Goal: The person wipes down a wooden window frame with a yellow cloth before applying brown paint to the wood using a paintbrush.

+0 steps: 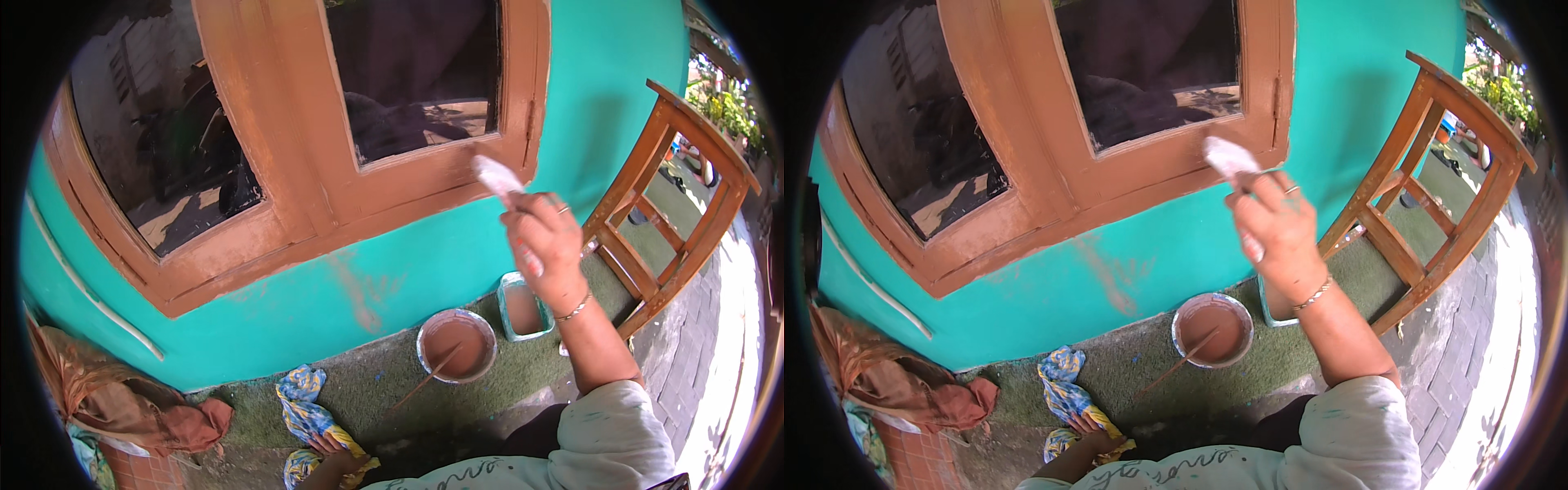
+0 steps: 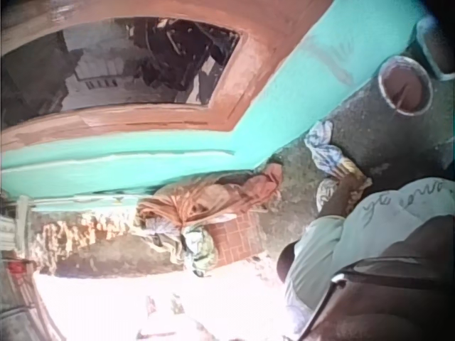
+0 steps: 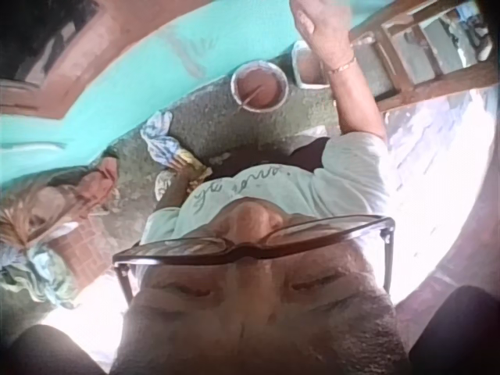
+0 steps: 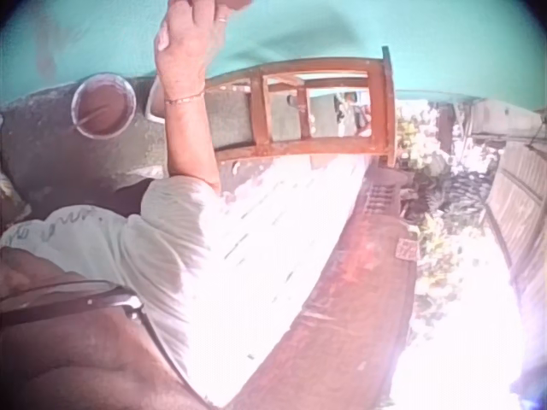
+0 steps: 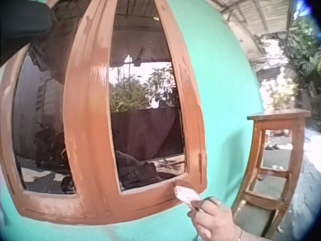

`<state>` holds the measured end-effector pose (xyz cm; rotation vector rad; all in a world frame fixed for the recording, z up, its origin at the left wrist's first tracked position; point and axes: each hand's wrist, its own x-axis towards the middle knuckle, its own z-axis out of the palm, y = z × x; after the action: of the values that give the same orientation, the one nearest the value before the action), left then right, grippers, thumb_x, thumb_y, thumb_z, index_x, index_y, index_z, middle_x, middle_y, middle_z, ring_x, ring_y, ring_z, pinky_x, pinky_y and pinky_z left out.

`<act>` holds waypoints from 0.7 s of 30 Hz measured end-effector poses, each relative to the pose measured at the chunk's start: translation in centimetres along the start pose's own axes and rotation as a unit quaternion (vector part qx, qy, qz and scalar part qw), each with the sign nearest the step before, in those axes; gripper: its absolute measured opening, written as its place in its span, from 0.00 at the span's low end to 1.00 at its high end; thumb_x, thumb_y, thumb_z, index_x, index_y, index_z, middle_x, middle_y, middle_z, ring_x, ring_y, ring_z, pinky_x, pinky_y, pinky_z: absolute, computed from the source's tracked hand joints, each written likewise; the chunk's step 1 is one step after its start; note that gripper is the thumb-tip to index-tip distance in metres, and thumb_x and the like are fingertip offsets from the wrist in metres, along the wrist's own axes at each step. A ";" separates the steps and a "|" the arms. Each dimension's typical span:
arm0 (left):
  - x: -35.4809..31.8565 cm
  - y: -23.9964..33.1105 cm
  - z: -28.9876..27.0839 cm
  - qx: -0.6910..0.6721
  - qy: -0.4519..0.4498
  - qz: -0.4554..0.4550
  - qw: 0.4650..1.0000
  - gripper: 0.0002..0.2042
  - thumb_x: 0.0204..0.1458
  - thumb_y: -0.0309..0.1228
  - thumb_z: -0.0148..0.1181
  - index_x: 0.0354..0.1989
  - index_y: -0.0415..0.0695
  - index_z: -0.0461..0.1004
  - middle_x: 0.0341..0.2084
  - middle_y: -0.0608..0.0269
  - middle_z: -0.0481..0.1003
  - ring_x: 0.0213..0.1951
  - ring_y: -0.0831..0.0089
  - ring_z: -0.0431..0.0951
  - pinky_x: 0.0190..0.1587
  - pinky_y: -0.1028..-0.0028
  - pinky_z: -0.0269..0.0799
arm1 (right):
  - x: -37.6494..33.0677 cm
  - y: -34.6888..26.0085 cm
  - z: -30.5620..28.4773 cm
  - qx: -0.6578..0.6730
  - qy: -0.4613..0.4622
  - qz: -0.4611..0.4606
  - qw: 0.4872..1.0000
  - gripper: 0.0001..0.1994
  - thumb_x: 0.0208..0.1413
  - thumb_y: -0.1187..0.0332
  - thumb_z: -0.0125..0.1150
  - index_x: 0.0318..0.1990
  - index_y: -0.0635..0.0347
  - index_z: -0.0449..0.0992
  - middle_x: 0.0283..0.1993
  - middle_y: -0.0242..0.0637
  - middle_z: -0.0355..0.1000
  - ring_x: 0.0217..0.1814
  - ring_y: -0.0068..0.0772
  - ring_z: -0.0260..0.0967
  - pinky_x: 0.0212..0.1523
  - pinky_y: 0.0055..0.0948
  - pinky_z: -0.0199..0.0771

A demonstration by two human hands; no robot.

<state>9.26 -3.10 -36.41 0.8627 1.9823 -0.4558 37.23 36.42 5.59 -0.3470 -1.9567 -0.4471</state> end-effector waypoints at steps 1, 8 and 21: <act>0.1 0.0 0.0 0.000 0.000 0.002 1.000 0.68 0.40 0.76 0.55 0.68 0.24 0.30 0.65 0.18 0.23 0.68 0.27 0.18 0.69 0.40 0.21 | 0.7 0.9 -1.1 0.003 -0.017 0.014 1.000 0.09 0.41 0.78 0.63 0.33 0.57 0.77 0.40 0.37 0.75 0.40 0.42 0.73 0.41 0.38 0.75; 0.3 0.0 -0.1 -0.002 -0.005 0.011 1.000 0.67 0.41 0.76 0.54 0.68 0.23 0.32 0.65 0.17 0.25 0.68 0.27 0.20 0.69 0.41 0.22 | 5.4 3.4 -4.0 0.093 -0.115 0.090 0.985 0.09 0.40 0.83 0.64 0.30 0.60 0.77 0.31 0.39 0.73 0.37 0.44 0.72 0.39 0.37 0.72; 0.6 -0.2 0.1 -0.003 0.001 0.013 1.000 0.65 0.43 0.75 0.53 0.68 0.23 0.35 0.65 0.17 0.29 0.69 0.28 0.23 0.70 0.42 0.24 | 11.9 5.4 -2.9 0.028 -0.212 0.110 0.971 0.04 0.44 0.80 0.63 0.30 0.66 0.78 0.30 0.47 0.75 0.33 0.52 0.72 0.39 0.38 0.74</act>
<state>8.96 -3.00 -36.95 0.8852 1.9715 -0.4328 37.03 40.35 18.33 -0.6590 -2.3037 -0.1804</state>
